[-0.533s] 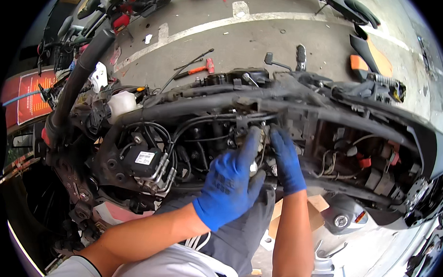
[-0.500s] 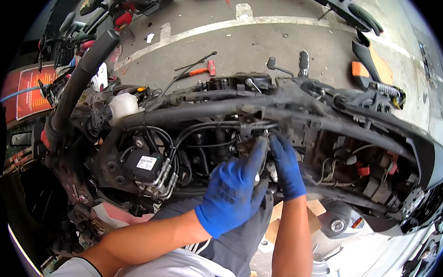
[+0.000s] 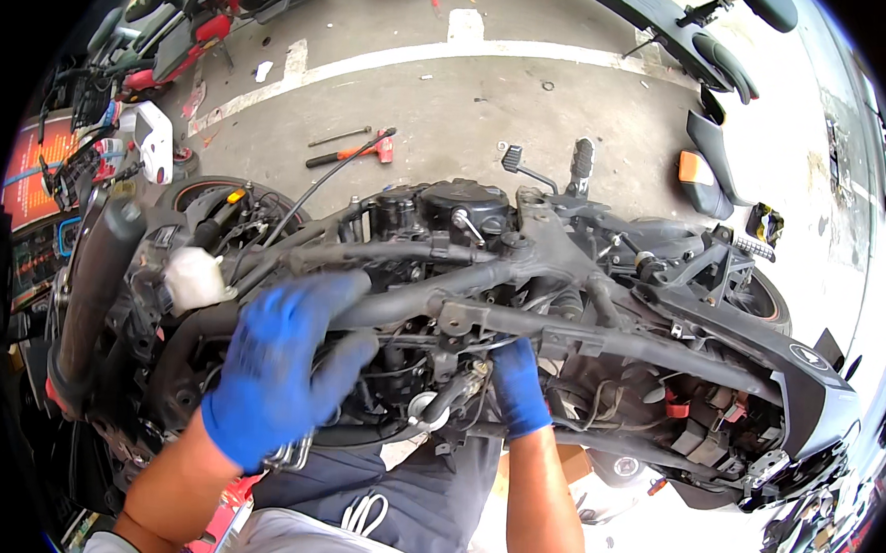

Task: The person disassembles a motorcycle, removing the engine and various body panels. They use a screwdriver to loosen bolts and detach components, placing parts on the ground. The person then reassembles sections of the frame and engine, securing them with tools.

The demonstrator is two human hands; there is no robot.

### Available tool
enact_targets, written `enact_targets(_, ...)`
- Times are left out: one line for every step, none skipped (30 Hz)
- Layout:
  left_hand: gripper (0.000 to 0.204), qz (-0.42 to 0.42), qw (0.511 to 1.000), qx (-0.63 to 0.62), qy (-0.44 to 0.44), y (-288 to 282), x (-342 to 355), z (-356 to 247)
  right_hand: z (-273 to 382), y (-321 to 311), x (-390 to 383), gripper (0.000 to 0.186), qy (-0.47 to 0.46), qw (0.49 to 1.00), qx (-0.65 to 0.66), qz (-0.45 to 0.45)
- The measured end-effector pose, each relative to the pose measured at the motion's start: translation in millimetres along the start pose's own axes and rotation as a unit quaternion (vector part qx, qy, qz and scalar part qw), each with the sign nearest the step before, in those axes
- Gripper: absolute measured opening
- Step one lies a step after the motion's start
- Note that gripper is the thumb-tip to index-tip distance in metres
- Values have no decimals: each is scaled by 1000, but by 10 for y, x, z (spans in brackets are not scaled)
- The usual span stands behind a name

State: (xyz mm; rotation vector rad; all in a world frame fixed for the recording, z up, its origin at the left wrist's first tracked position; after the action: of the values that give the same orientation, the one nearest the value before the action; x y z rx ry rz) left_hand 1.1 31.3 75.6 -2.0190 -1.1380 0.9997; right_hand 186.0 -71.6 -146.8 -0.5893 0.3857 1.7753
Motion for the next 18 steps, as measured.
enact_targets(57, 17, 1000, 6, 4, 118, 117, 103, -22, 4, -2, 41, -14, 1000, 15, -18)
enact_targets(58, 34, 999, 13, 8, 237, 228, 212, -90, -4, -58, 41, -28, 999, 30, -35)
enact_targets(58, 48, 999, 22, 5, 307, 311, 235, -202, 13, -108, 36, -59, 994, -47, -74)
enact_targets(59, 63, 997, 32, 4, 360, 354, 234, -225, 34, -148, 35, -81, 982, -125, -120)
enact_targets(59, 78, 996, 43, 2, 415, 396, 237, -337, 74, -195, 35, -31, 992, -73, -93)
enact_targets(60, 94, 994, 54, -5, 470, 397, 230, -380, 128, -232, 35, 19, 998, -19, -61)
enact_targets(60, 109, 992, 64, -14, 534, 393, 221, -478, 188, -282, 36, 88, 990, 107, -39)
enact_targets(61, 124, 989, 75, -21, 574, 390, 199, -615, 329, -363, 37, 108, 977, 171, -72)
enact_targets(62, 150, 985, 86, -19, 611, 472, 154, -765, 453, -445, 39, 126, 955, 241, -118)
enact_targets(62, 172, 980, 93, -27, 641, 482, 168, -826, 535, -536, 39, 144, 938, 275, -152)
enact_targets(63, 193, 976, 99, -36, 675, 496, 203, -868, 583, -620, 38, 164, 928, 287, -172)
enact_targets(64, 213, 971, 104, -45, 677, 521, 225, -871, 612, -692, 38, 186, 920, 291, -184)
enact_targets(64, 232, 965, 108, -54, 679, 540, 246, -874, 634, -749, 38, 204, 914, 293, -193)
enact_targets(65, 250, 960, 112, -62, 658, 592, 233, -875, 648, -792, 38, 222, 908, 297, -197)
enact_targets(66, 267, 954, 114, -70, 631, 635, 236, -877, 664, -811, 38, 237, 903, 299, -199)
enact_targets(66, 286, 948, 116, -71, 555, 710, 208, -856, 659, -829, 38, 253, 895, 304, -207)
enact_targets(63, 287, 949, 116, -65, 551, 772, 199, -849, 663, -841, 38, 265, 889, 307, -213)
enact_targets(60, 289, 948, 115, -61, 558, 792, 177, -826, 660, -879, 38, 280, 883, 308, -216)
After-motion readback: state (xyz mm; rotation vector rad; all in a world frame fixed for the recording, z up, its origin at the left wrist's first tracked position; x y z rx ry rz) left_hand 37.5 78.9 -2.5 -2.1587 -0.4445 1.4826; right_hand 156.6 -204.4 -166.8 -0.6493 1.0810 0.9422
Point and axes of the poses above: each hand's wrist, its own x-axis towards the middle knuckle, its own y-axis out of the palm, z = x × y, the point moved 6 cm from there along x, towards the middle knuckle, and after that the axes turned 10 degrees about -x, right-handed, at the moved point
